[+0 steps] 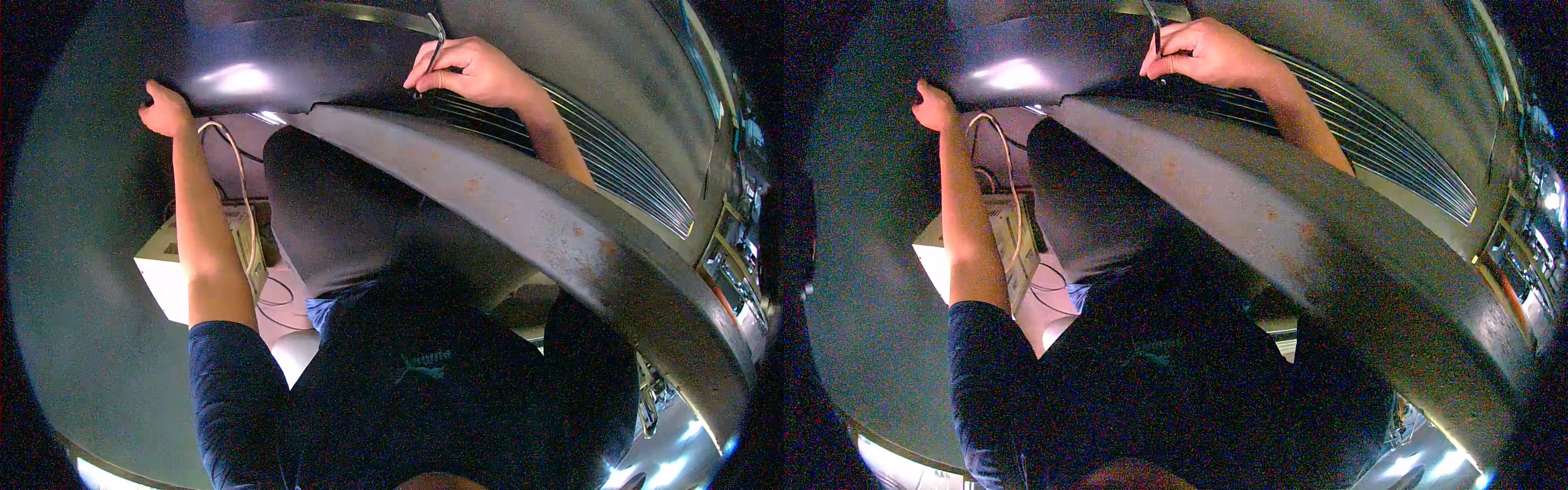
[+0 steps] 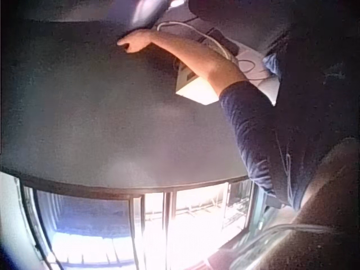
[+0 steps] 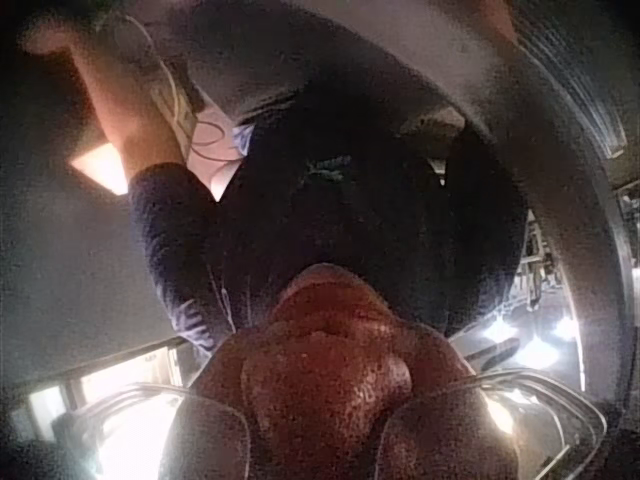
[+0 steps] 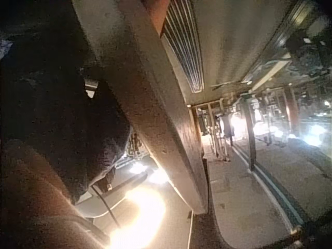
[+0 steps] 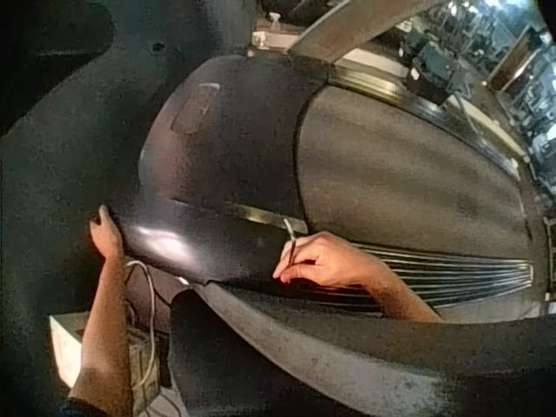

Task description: The recorder uses tools and a cleaning solution to repair and clean a treadmill.

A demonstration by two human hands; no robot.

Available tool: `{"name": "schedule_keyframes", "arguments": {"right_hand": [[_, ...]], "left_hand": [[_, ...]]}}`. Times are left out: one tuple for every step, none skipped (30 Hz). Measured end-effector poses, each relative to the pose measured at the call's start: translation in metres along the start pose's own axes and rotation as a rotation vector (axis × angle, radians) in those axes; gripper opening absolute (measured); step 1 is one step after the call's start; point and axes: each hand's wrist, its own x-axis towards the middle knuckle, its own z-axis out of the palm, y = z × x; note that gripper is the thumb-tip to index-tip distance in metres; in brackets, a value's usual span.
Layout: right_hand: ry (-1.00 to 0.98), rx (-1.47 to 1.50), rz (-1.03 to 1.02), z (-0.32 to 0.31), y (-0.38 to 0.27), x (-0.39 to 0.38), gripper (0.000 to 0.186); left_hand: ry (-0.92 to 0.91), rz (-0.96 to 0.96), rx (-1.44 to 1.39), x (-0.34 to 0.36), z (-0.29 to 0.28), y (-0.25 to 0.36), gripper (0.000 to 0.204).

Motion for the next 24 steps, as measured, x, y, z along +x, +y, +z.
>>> {"name": "schedule_keyframes", "arguments": {"right_hand": [[0.000, 0.003, 0.007, 0.000, 0.000, 0.000, 0.017], [0.000, 0.002, 0.007, 0.001, 0.000, 0.000, 0.017], [-0.004, -0.022, -0.008, 0.002, 0.001, 0.000, 0.016], [-0.007, -0.046, -0.023, 0.002, 0.001, 0.000, 0.015], [-0.007, -0.046, -0.022, 0.001, 0.000, 0.000, 0.015], [-0.019, -0.045, -0.024, -0.001, 0.000, -0.001, 0.015], [-0.031, -0.043, -0.025, -0.002, -0.001, -0.002, 0.015], [-0.033, -0.040, -0.027, -0.001, -0.001, -0.001, 0.015], [-0.035, -0.050, -0.036, 0.000, 0.000, -0.001, 0.014], [-0.037, -0.059, -0.046, 0.001, 0.000, 0.000, 0.014], [-0.039, -0.058, -0.046, 0.001, -0.002, 0.001, 0.014], [-0.051, -0.067, -0.059, 0.001, -0.004, 0.002, 0.013], [-0.065, -0.075, -0.073, 0.002, -0.005, 0.003, 0.013], [-0.064, -0.079, -0.070, 0.002, -0.008, 0.002, 0.013], [-0.061, -0.073, -0.054, 0.003, -0.011, 0.001, 0.013], [-0.059, -0.067, -0.037, 0.004, -0.012, 0.001, 0.013], [-0.057, -0.068, -0.035, 0.004, -0.012, 0.000, 0.013], [-0.051, -0.094, -0.061, 0.005, -0.011, 0.000, 0.012], [-0.044, -0.119, -0.086, 0.007, -0.009, -0.002, 0.012], [-0.044, -0.119, -0.088, 0.008, -0.009, -0.002, 0.012], [-0.044, -0.119, -0.086, 0.008, -0.009, -0.001, 0.013], [-0.044, -0.120, -0.085, 0.009, -0.009, -0.002, 0.014], [-0.046, -0.120, -0.090, 0.009, -0.012, -0.001, 0.014], [-0.027, -0.114, -0.037, 0.010, -0.016, 0.001, 0.014]], "left_hand": [[0.002, -0.001, -0.001, -0.001, -0.001, 0.001, 0.080], [-0.001, 0.010, -0.011, -0.002, -0.001, 0.002, 0.080], [-0.004, 0.023, -0.022, -0.003, -0.001, 0.003, 0.080], [-0.005, 0.022, -0.023, -0.004, -0.001, 0.004, 0.080], [-0.017, 0.023, -0.028, -0.005, -0.002, 0.005, 0.080], [-0.030, 0.024, -0.035, -0.005, -0.002, 0.006, 0.080], [-0.031, 0.023, -0.035, -0.005, 0.000, 0.005, 0.080], [-0.032, 0.020, -0.027, -0.002, -0.001, 0.003, 0.081], [-0.033, 0.016, -0.020, -0.001, -0.001, 0.001, 0.081], [-0.030, 0.016, -0.016, 0.001, -0.002, -0.001, 0.081], [-0.028, 0.022, -0.022, 0.001, -0.003, -0.002, 0.081], [-0.026, 0.028, -0.027, 0.002, -0.004, -0.002, 0.081], [-0.023, 0.027, -0.024, 0.002, -0.006, -0.004, 0.081], [-0.015, 0.027, -0.013, 0.002, -0.003, -0.003, 0.080], [-0.006, 0.027, -0.001, 0.001, -0.001, -0.003, 0.080], [-0.007, 0.025, -0.003, 0.000, 0.000, -0.003, 0.080], [-0.011, 0.019, -0.009, -0.003, 0.000, 0.000, 0.080], [-0.015, 0.013, -0.014, -0.006, 0.000, 0.003, 0.080], [-0.019, 0.013, -0.015, -0.009, 0.001, 0.005, 0.080], [-0.028, 0.003, -0.028, -0.012, -0.003, 0.009, 0.079], [-0.037, -0.007, -0.041, -0.013, -0.005, 0.012, 0.078], [-0.037, -0.006, -0.042, -0.012, -0.003, 0.010, 0.078], [-0.016, 0.012, -0.058, -0.009, -0.002, 0.006, 0.077], [0.007, 0.030, -0.075, -0.006, -0.001, 0.003, 0.077]]}}
